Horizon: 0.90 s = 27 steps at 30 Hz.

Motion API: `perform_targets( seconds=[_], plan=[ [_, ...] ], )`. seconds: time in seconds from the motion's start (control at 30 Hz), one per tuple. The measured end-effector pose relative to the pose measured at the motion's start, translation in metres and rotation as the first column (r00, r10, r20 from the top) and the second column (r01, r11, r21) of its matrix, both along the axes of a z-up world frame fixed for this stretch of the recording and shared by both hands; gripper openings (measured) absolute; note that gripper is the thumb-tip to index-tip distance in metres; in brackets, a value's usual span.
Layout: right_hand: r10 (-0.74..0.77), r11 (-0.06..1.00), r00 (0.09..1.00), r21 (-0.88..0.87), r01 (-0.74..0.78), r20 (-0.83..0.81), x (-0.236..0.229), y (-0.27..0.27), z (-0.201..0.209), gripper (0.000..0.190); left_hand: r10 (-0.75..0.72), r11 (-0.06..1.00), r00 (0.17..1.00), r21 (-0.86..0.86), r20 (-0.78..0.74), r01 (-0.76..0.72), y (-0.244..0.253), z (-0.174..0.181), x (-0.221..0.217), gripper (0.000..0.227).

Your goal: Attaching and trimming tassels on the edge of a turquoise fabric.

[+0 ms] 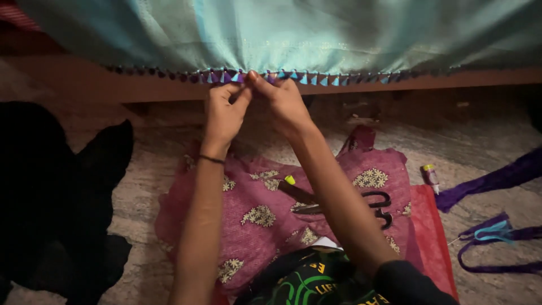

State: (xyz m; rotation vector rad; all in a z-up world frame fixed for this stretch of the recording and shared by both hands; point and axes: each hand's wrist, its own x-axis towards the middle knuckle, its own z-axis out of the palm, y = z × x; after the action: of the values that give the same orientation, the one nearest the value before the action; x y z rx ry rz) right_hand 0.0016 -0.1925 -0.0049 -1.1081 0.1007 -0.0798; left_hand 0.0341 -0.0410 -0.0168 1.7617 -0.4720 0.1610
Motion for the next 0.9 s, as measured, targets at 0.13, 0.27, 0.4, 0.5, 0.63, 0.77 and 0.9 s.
perform_targets(
  seconds=[0.13,0.27,0.4,0.5,0.63,0.77,0.9],
  plan=[
    [-0.059,0.978,0.995,-0.203,0.041,-0.082,-0.011,0.0,0.009,0.036,-0.032,0.978,0.994,0.208,0.109,0.009,0.014,0.049,-0.019,0.018],
    [-0.033,0.997,0.998,-0.073,0.036,0.046,-0.011,0.002,-0.009,0.034,-0.058,0.912,0.995,0.41,0.084,0.018,0.024,0.103,-0.025,0.02],
    [-0.098,0.994,0.99,-0.048,0.103,0.1,-0.016,0.01,-0.001,0.027,-0.235,0.867,0.906,0.498,0.351,0.032,0.017,0.132,-0.01,0.017],
    [-0.079,0.996,0.988,-0.032,0.084,0.131,-0.011,0.006,-0.025,0.025,-0.405,0.791,0.822,0.604,0.402,0.094,0.003,0.154,-0.008,0.014],
    [-0.094,0.996,0.981,0.008,0.094,0.169,-0.01,0.01,-0.035,0.021,-0.528,0.688,0.768,0.712,0.363,0.137,-0.011,0.154,0.004,0.014],
    [-0.133,0.991,0.98,-0.011,0.136,0.149,-0.021,0.012,-0.029,0.016,-0.604,0.552,0.728,0.829,0.323,0.09,-0.021,0.152,0.013,0.015],
    [-0.125,0.991,0.975,-0.027,0.133,0.183,-0.021,0.015,-0.033,0.018,-0.637,0.484,0.712,0.872,0.296,0.071,-0.023,0.153,0.02,0.017]
  ],
)
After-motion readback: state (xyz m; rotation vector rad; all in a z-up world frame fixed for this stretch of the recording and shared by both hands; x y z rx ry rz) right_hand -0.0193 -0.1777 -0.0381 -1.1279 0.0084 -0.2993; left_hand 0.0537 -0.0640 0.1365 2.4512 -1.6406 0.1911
